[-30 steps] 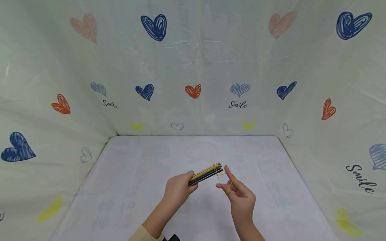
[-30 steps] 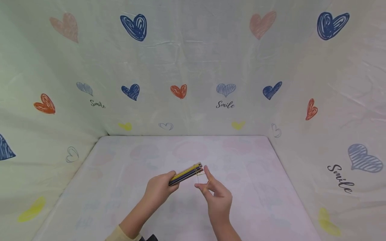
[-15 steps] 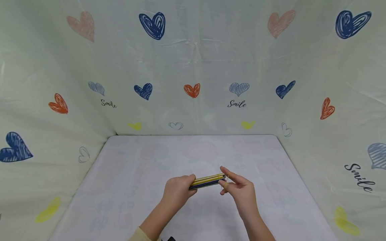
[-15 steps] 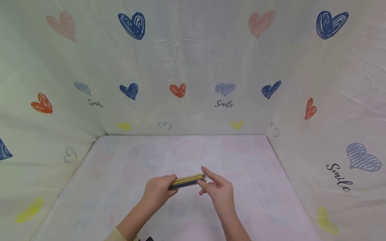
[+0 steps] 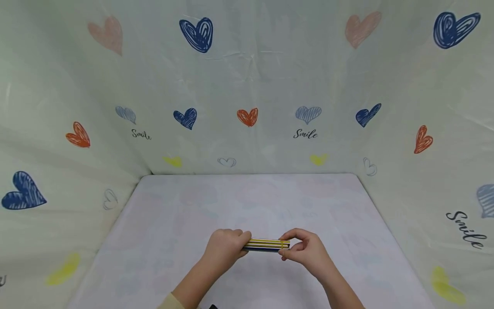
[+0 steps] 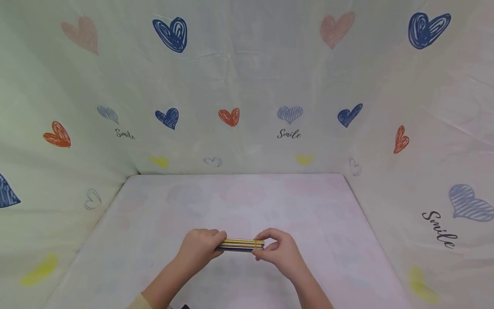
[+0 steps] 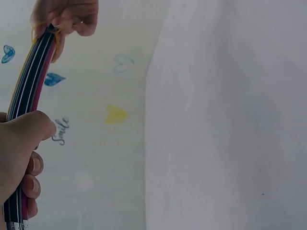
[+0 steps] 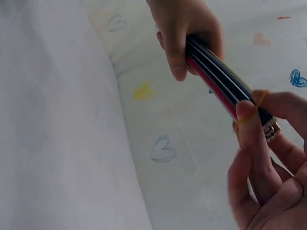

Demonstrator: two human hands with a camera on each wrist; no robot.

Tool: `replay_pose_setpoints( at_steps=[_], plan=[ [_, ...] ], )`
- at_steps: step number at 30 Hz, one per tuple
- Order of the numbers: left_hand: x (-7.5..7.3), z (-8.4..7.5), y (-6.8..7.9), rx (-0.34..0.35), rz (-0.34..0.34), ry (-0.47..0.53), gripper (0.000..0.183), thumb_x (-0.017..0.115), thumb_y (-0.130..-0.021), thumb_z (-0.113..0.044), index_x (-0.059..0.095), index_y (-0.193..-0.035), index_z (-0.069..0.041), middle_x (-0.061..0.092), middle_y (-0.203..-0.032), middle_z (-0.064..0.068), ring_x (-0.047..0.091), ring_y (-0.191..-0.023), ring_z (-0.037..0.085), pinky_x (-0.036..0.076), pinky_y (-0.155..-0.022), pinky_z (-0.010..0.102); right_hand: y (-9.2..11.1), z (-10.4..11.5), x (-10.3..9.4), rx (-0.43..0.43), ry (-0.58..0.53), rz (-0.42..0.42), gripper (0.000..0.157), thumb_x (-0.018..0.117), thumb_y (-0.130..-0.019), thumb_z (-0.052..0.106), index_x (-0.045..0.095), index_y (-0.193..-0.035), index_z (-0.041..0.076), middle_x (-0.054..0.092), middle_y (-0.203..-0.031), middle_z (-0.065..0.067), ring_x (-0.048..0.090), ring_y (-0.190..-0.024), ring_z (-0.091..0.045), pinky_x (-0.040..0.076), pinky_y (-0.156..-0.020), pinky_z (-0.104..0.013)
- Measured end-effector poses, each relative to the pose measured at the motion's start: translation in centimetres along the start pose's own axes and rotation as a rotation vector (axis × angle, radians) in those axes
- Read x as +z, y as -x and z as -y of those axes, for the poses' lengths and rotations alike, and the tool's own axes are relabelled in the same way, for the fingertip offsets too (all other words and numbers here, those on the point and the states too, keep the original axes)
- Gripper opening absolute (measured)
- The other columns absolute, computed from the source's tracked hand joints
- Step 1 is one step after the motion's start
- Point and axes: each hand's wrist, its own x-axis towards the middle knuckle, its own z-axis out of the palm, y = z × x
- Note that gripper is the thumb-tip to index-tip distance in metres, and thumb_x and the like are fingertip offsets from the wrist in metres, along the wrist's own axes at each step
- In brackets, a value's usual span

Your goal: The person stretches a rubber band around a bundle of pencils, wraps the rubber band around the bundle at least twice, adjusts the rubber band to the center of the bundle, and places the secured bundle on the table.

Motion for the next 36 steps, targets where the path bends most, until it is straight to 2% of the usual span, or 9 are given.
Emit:
replay_pose_setpoints(
  at_steps=[2, 6, 10, 17, 21, 25, 28, 33, 36],
  plan=[
    [0.0, -0.2, 0.1, 0.002, 0.000, 0.000, 0.039, 0.089, -0.065, -0.029, 0.053, -0.075, -0.019, 0.050, -0.056, -0.010, 0.035, -0.042, 0.005, 0.027, -0.040, 0.019, -0.1, -0.1, -0.3, -0.011, 0.013, 0.049, 0.032, 0.083, -0.075, 0.011, 0.068, -0.103, 0.005, 0.067, -0.066, -0.011, 0.060, -0.058, -0.017, 0.042, -0.054, -0.024],
    [0.2, -0.5, 0.3, -0.026, -0.002, 0.022, 0.037, 0.089, -0.064, -0.027, 0.054, -0.075, -0.019, 0.052, -0.056, -0.011, 0.034, -0.042, 0.004, 0.028, -0.039, 0.018, -0.4, -0.7, -0.7, -0.148, 0.031, 0.060, 0.030, 0.085, -0.073, 0.009, 0.069, -0.099, 0.007, 0.065, -0.086, -0.007, 0.053, -0.071, -0.015, 0.045, -0.054, -0.023],
    [0.1, -0.7, 0.4, -0.051, -0.029, 0.051, 0.037, 0.087, -0.063, -0.020, 0.052, -0.071, -0.019, 0.044, -0.053, -0.012, 0.026, -0.043, 0.004, 0.022, -0.040, 0.017, -0.6, -1.3, -0.9, -0.282, 0.011, 0.066, 0.029, 0.084, -0.073, 0.007, 0.071, -0.098, 0.005, 0.062, -0.102, -0.011, 0.059, -0.088, -0.020, 0.054, -0.068, -0.027],
    [-0.1, 0.1, 0.1, -0.151, -0.089, 0.029, 0.035, 0.085, -0.055, -0.013, 0.053, -0.068, -0.019, 0.041, -0.051, -0.013, 0.027, -0.044, 0.003, 0.021, -0.041, 0.017, -1.2, -0.9, -0.4, -0.212, -0.112, 0.035, 0.035, 0.083, -0.074, 0.004, 0.070, -0.105, -0.007, 0.067, -0.100, -0.009, 0.067, -0.084, -0.020, 0.056, -0.072, -0.034],
    [-0.1, 0.9, 0.2, -0.259, -0.034, 0.055, 0.031, 0.087, -0.055, -0.018, 0.060, -0.071, -0.021, 0.048, -0.053, -0.014, 0.034, -0.044, 0.002, 0.026, -0.040, 0.018, -1.7, -0.8, 0.0, -0.183, -0.149, -0.002, 0.033, 0.083, -0.072, 0.001, 0.071, -0.102, -0.007, 0.068, -0.099, -0.006, 0.067, -0.082, -0.017, 0.056, -0.072, -0.030],
    [0.1, 1.7, 0.6, -0.380, 0.090, 0.163, 0.029, 0.088, -0.062, -0.027, 0.064, -0.076, -0.022, 0.051, -0.056, -0.017, 0.037, -0.046, 0.000, 0.031, -0.043, 0.019, -2.1, -0.9, -0.1, -0.205, -0.149, -0.013, 0.033, 0.082, -0.072, -0.002, 0.071, -0.102, -0.009, 0.069, -0.098, -0.005, 0.066, -0.081, -0.015, 0.055, -0.072, -0.028],
    [0.2, 2.3, 1.1, -0.432, 0.144, 0.241, 0.029, 0.088, -0.065, -0.033, 0.066, -0.081, -0.022, 0.053, -0.060, -0.018, 0.040, -0.049, -0.001, 0.034, -0.046, 0.021, -2.3, -1.0, -0.3, -0.214, -0.148, -0.017, 0.032, 0.082, -0.073, -0.001, 0.071, -0.102, -0.009, 0.069, -0.098, -0.004, 0.066, -0.081, -0.015, 0.055, -0.072, -0.028],
    [0.2, 3.2, 1.7, -0.512, 0.166, 0.427, 0.031, 0.088, -0.068, -0.037, 0.066, -0.086, -0.024, 0.056, -0.069, -0.020, 0.046, -0.057, 0.000, 0.040, -0.053, 0.024, -2.6, -1.5, -0.8, -0.194, -0.189, -0.029, 0.035, 0.081, -0.073, -0.003, 0.068, -0.105, -0.012, 0.070, -0.098, -0.005, 0.068, -0.083, -0.016, 0.056, -0.074, -0.031],
    [0.0, 3.5, 2.0, -0.571, 0.153, 0.616, 0.036, 0.088, -0.069, -0.033, 0.067, -0.096, -0.023, 0.061, -0.081, -0.016, 0.053, -0.068, 0.003, 0.046, -0.061, 0.026, -2.6, -1.7, -1.0, -0.156, -0.224, -0.035, 0.035, 0.080, -0.074, -0.003, 0.068, -0.106, -0.011, 0.070, -0.098, -0.008, 0.069, -0.086, -0.018, 0.056, -0.076, -0.032]
  ],
)
